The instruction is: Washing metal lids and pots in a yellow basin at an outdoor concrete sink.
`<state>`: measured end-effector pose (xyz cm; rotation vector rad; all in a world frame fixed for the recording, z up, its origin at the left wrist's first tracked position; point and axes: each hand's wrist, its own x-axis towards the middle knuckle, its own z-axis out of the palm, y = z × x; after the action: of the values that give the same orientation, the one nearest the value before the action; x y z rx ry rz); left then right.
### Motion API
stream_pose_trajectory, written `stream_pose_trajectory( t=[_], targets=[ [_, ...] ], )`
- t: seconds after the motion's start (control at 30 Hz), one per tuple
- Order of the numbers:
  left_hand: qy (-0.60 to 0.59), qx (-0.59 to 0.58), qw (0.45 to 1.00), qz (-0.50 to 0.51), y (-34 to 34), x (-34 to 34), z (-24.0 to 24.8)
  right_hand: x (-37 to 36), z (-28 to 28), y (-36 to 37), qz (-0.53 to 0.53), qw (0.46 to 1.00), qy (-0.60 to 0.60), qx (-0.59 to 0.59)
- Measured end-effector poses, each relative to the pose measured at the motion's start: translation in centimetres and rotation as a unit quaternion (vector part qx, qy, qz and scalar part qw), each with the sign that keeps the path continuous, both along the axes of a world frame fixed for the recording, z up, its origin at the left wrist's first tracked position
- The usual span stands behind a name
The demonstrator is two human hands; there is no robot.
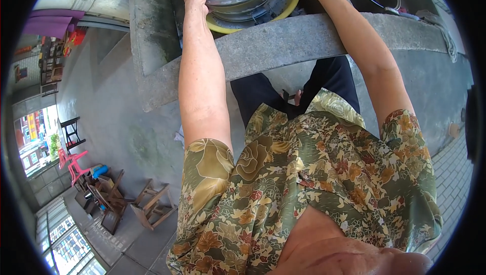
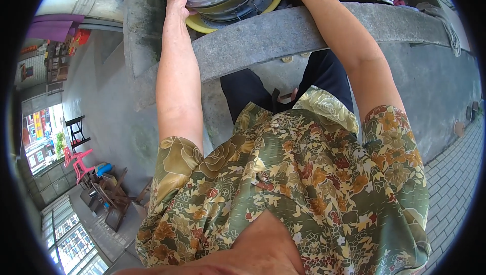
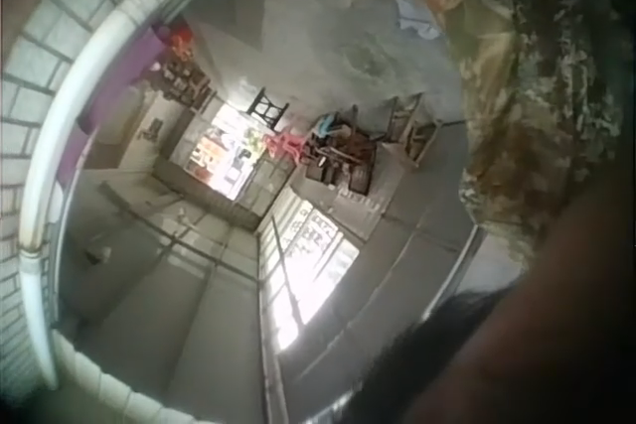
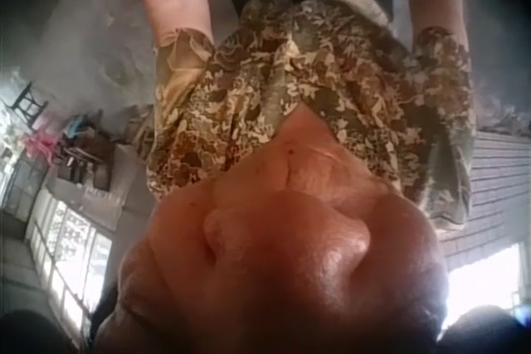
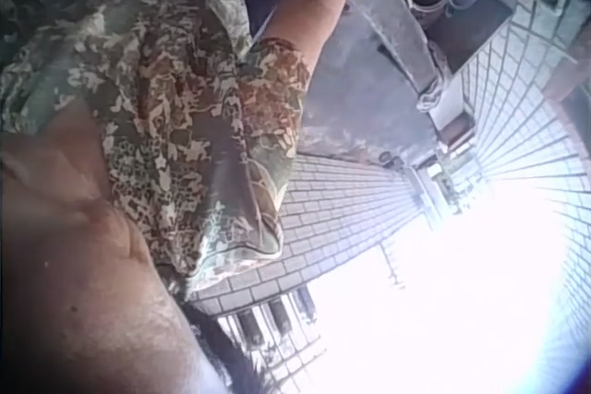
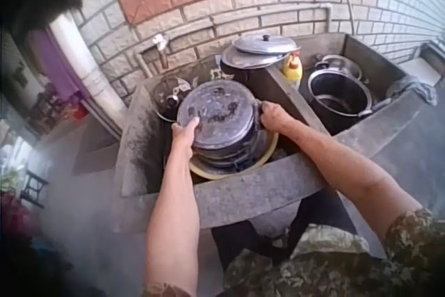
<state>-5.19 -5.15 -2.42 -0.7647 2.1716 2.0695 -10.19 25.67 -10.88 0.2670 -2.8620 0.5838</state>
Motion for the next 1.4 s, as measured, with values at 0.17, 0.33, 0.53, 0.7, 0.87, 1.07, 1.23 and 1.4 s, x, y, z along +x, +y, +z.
stream_pose_trajectory(
  t=[0.17, 0.33, 0.53, 0.7, 0.87, 1.07, 1.23, 1.4],
  targets=[
    [0.022, -0.048, 0.999, -0.009, 0.4, 1.5, 1.4, 0.7, 4.6, -1.9, -0.008, 0.983, 0.021, -0.185],
    [0.071, -0.100, 0.990, -0.073, -2.0, 1.1, 1.7, 4.3, 10.7, -3.7, 0.059, 0.829, -0.221, -0.510],
    [0.160, -0.129, 0.978, -0.022, 0.1, 1.2, 1.9, 3.0, 11.0, -2.6, 0.069, 0.853, -0.182, -0.485],
    [0.221, -0.127, 0.966, -0.041, 1.4, 1.9, 4.3, 3.4, 12.1, -2.2, 0.071, 0.868, -0.128, -0.475],
    [0.212, -0.078, 0.971, -0.082, -1.2, 1.4, 2.2, 1.9, 13.4, -3.2, 0.107, 0.854, -0.048, -0.507],
    [0.123, -0.014, 0.990, -0.063, 0.3, 2.3, 3.7, 2.7, 13.7, -2.0, 0.128, 0.836, -0.037, -0.532],
    [0.109, 0.048, 0.992, 0.039, -2.2, 0.6, 2.3, 6.2, 10.3, -6.2, 0.105, 0.938, 0.094, -0.316],
    [0.185, 0.192, 0.957, 0.112, -5.0, 0.3, 1.2, 8.2, 11.2, -8.7, 0.186, 0.931, 0.035, -0.311]
  ],
)
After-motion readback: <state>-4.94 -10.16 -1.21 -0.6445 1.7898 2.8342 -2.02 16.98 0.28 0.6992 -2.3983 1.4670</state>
